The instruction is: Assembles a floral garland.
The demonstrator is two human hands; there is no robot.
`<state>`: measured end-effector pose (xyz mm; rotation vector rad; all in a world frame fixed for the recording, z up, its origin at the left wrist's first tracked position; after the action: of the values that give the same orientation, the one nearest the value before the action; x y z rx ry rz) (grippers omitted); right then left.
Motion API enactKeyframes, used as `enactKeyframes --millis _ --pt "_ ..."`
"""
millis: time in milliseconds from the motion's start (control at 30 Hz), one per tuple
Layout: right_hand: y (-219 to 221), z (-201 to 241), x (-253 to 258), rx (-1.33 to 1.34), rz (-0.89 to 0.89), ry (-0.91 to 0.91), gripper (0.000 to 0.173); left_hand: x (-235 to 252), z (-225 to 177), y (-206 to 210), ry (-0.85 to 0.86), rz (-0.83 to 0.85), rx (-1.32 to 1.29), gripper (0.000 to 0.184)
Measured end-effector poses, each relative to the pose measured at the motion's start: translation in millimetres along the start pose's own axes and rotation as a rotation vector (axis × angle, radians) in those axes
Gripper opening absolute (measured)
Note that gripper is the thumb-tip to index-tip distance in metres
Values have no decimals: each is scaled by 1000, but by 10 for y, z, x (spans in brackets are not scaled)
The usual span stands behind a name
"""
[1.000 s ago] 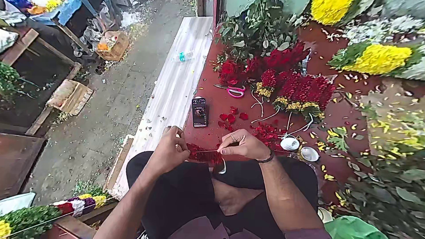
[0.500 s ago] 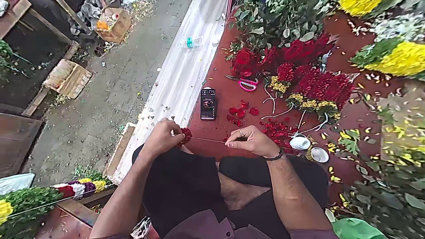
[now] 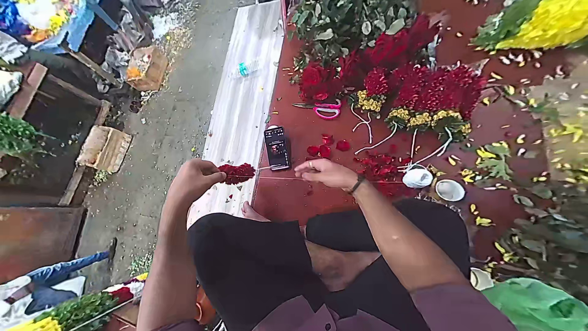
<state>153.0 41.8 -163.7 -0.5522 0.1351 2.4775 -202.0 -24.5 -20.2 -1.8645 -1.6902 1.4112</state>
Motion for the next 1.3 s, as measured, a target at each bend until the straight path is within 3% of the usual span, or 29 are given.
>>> enactKeyframes --millis 233,400,533,633,700,800,900,1100,1200,1300 --pt "246 -242 1243 -379 -5 -48 54 262 504 248 -215 -104 -250 18" --pt "83 -275 1485 -292 -140 -105 65 254 720 278 -240 -26 -357 21" --pt "96 -32 1041 -110 -72 -80 40 259 722 289 -237 -18 -402 19" --pt "294 -38 543 -79 99 11 39 238 609 360 -231 -20 -313 24" --pt "403 11 360 -164 141 -40 37 71 484 320 -271 -23 -244 31" --pt "269 178 270 -278 -6 -143 23 32 408 330 -266 -64 -174 26" --pt "51 258 61 -281 -208 -142 22 194 497 512 -223 -22 -2 23" --pt "-302 96 -519 -278 -385 -134 19 230 311 489 -201 25 289 28" --pt "-618 -16 -800 -414 -445 -70 19 123 90 383 -46 -49 378 33" --pt "-932 -91 -1063 -406 -523 -32 19 50 -148 175 173 -108 304 28"
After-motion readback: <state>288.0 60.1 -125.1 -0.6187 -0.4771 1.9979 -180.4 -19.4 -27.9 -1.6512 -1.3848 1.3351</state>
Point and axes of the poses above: each hand's wrist, its own x-axis towards the middle knuckle, its own y-axis out of the palm, z = x × y, the point moved 4 cm from there along x, towards the middle knuckle, and after that the axes turned 2 degrees about -x, right-handed, at the moved point
